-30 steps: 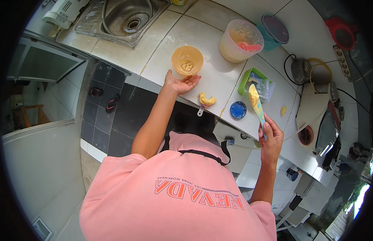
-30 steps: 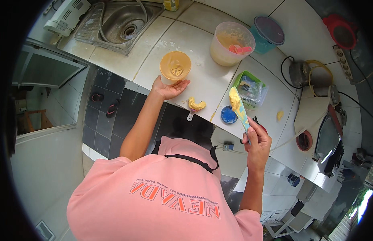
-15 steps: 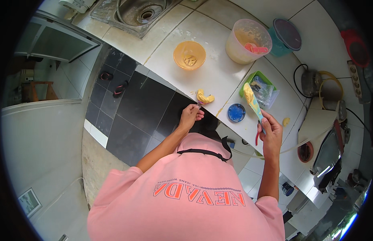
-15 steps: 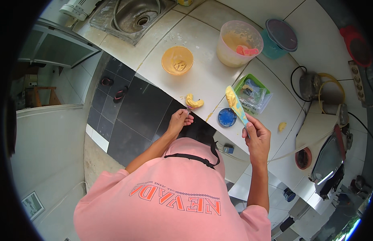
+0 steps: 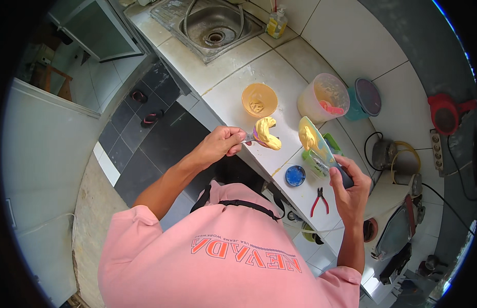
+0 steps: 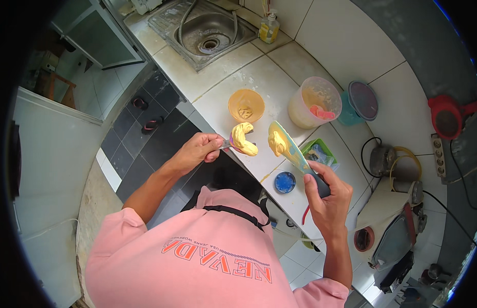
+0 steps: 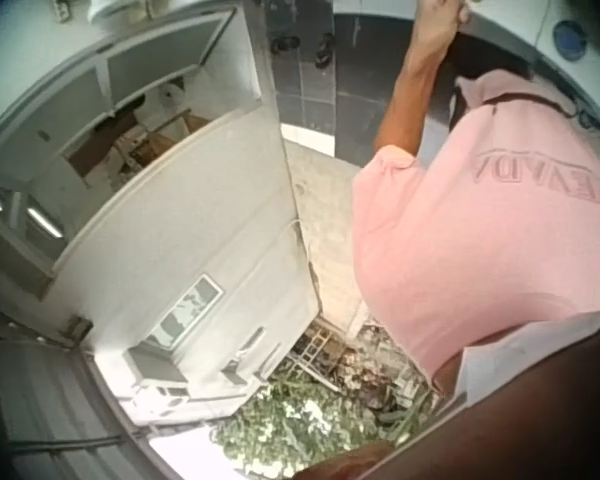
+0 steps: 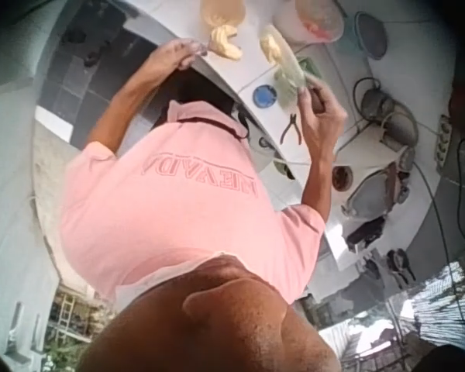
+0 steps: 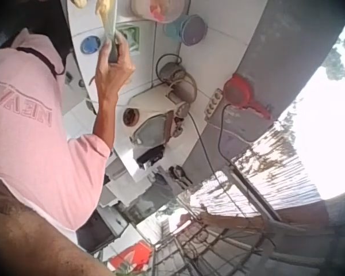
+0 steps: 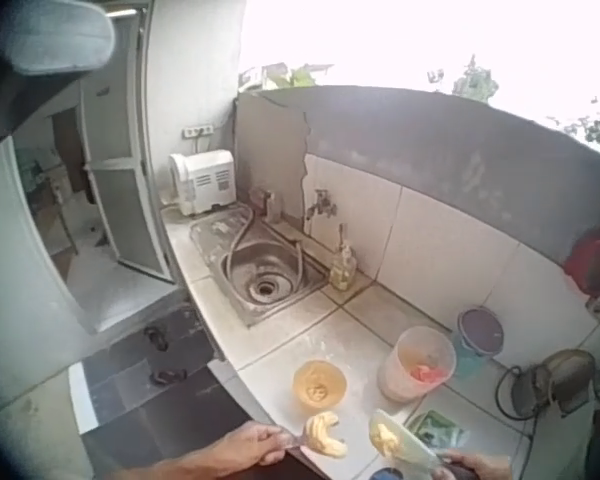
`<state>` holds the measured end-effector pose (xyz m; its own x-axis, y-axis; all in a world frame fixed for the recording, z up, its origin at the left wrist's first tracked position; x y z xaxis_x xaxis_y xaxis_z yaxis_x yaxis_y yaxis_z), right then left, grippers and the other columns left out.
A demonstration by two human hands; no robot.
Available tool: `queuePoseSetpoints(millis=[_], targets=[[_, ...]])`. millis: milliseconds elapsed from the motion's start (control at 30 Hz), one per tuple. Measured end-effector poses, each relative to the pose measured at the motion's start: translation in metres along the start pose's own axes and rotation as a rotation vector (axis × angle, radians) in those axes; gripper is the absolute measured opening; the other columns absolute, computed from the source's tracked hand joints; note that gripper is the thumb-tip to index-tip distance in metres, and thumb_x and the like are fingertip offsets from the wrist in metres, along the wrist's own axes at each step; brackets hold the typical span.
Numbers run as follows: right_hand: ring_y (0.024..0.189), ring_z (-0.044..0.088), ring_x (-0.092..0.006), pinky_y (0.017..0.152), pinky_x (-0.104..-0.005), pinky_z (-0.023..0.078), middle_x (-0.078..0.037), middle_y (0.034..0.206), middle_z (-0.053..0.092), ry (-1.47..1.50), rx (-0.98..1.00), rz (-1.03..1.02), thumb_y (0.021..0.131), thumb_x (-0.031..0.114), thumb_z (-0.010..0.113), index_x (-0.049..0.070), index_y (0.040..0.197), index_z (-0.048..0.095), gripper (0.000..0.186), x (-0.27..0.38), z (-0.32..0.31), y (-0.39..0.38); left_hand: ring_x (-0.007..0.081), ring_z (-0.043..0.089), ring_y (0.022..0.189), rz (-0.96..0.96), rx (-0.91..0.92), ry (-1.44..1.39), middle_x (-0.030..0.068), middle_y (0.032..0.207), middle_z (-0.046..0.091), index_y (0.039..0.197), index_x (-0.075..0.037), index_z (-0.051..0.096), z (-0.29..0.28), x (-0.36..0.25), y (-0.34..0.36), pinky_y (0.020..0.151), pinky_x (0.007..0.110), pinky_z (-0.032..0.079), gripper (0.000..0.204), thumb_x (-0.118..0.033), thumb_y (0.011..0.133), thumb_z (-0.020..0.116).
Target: Apply dental impression material into a tray and clean the mixing bowl.
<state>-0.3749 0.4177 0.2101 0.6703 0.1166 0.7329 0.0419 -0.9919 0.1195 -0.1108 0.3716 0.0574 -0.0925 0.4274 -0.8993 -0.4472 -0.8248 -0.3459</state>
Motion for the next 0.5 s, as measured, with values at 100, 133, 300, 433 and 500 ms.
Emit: queuePoseSetpoints(millis=[100, 133, 300, 433, 500], targets=[[0.051, 0.054, -0.0151, 0.050, -0.0236, 0.043, -0.009, 0.073, 0.065, -0.155, -0.125, -0.396, 0.080, 0.002, 0.068, 0.000, 0.101, 0.068, 0.022, 0.054, -0.003, 0.004, 0.0022, 0.033, 0.054, 0.062, 0.007, -0.019, -0.0067, 0.059, 0.041, 0.090, -0.002, 0.060, 0.001, -0.036, -0.017, 0.051, 0.019, 0.028, 0.029, -0.027, 0.100, 0.050], [0.048, 0.052, -0.0163, 0.047, -0.0238, 0.041, -0.008, 0.071, 0.066, -0.205, -0.135, -0.462, 0.078, 0.001, 0.069, 0.003, 0.102, 0.068, 0.024, 0.066, -0.002, 0.005, 0.0019, 0.033, 0.053, 0.072, -0.006, -0.022, -0.0068, 0.058, 0.041, 0.090, -0.002, 0.061, 0.001, -0.044, -0.021, 0.051, 0.018, 0.029, 0.029, -0.027, 0.100, 0.050], [0.045, 0.050, -0.0108, 0.042, -0.0248, 0.036, -0.007, 0.068, 0.064, -0.352, -0.065, -0.555, 0.074, -0.001, 0.071, 0.005, 0.101, 0.069, 0.028, 0.094, 0.007, 0.006, 0.0012, 0.033, 0.051, 0.140, 0.011, -0.023, -0.0071, 0.057, 0.041, 0.091, 0.000, 0.062, 0.002, -0.071, -0.040, 0.049, 0.018, 0.029, 0.029, -0.025, 0.100, 0.051], [0.048, 0.055, -0.0122, 0.043, -0.0238, 0.039, -0.007, 0.069, 0.065, -0.363, -0.075, -0.651, 0.072, -0.004, 0.071, 0.005, 0.100, 0.070, 0.029, 0.106, 0.012, 0.006, 0.0024, 0.033, 0.050, 0.162, 0.006, -0.037, -0.0067, 0.055, 0.040, 0.093, 0.001, 0.063, -0.002, -0.073, -0.047, 0.048, 0.019, 0.028, 0.030, -0.025, 0.101, 0.048], [0.050, 0.057, -0.0125, 0.044, -0.0234, 0.040, -0.007, 0.070, 0.066, -0.347, -0.071, -0.675, 0.072, -0.005, 0.071, 0.005, 0.100, 0.070, 0.030, 0.109, 0.013, 0.006, 0.0037, 0.033, 0.050, 0.170, 0.007, -0.031, -0.0062, 0.054, 0.040, 0.096, 0.001, 0.064, -0.003, -0.075, -0.050, 0.047, 0.021, 0.027, 0.033, -0.026, 0.101, 0.046]])
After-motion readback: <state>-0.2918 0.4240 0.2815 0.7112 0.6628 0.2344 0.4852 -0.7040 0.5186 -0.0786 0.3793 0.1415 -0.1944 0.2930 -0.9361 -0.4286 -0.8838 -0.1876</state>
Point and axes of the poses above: each hand's wrist, its own y-axis towards the middle knuckle, its own z-axis out of the palm, x = y × z, the point moved 7 cm from there along y, towards the middle knuckle
